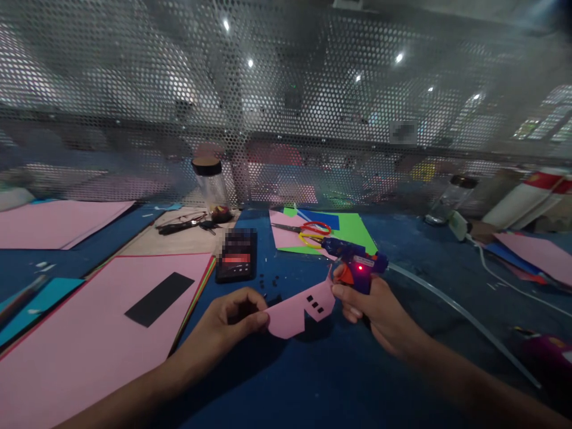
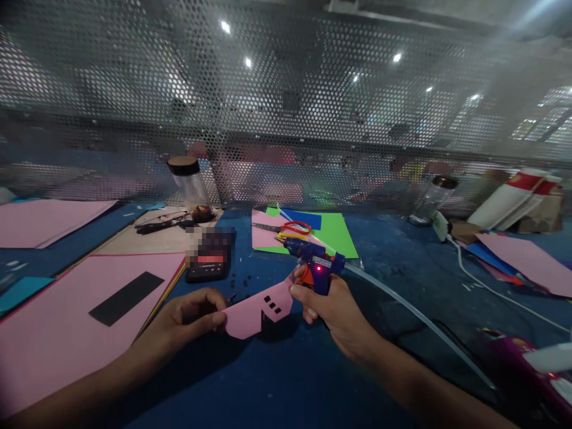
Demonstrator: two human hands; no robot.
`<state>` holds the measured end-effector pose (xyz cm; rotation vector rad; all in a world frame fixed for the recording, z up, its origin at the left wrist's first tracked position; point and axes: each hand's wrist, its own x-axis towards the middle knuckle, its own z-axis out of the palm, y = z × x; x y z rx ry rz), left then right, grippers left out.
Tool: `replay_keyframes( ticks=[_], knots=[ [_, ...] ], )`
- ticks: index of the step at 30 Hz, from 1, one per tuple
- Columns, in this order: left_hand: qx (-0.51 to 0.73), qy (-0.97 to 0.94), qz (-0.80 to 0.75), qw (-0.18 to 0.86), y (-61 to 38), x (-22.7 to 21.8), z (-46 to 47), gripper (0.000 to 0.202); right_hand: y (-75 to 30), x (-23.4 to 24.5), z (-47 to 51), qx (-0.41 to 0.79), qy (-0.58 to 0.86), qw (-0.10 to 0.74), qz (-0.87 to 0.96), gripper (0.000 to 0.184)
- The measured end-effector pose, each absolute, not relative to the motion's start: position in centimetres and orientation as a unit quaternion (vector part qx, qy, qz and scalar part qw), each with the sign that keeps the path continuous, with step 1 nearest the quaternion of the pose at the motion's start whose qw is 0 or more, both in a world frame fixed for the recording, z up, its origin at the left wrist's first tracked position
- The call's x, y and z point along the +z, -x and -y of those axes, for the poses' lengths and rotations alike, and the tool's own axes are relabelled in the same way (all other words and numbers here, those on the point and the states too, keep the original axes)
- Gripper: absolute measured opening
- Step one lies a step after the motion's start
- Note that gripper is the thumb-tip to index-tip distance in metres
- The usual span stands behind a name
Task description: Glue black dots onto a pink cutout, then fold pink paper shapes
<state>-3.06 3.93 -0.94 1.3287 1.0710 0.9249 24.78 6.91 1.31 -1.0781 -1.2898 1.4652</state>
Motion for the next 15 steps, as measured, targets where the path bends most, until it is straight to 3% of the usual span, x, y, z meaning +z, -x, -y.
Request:
replay_keyframes(
  ticks=[7, 15],
  knots=[
    [0.389, -0.580, -0.489, 0.523, 3.2, -0.7, -4.2, 0.027, -25.2, 2.0, -6.8, 0.453, 0.522, 0.443, 0.571, 0.028],
    [0.410, -0.576, -0.507, 0.493, 3.4, -0.4, -4.3, 0.028, -25.5, 0.2, -4.1, 0.448, 0.538, 0.310, 0.644, 0.029]
  ],
)
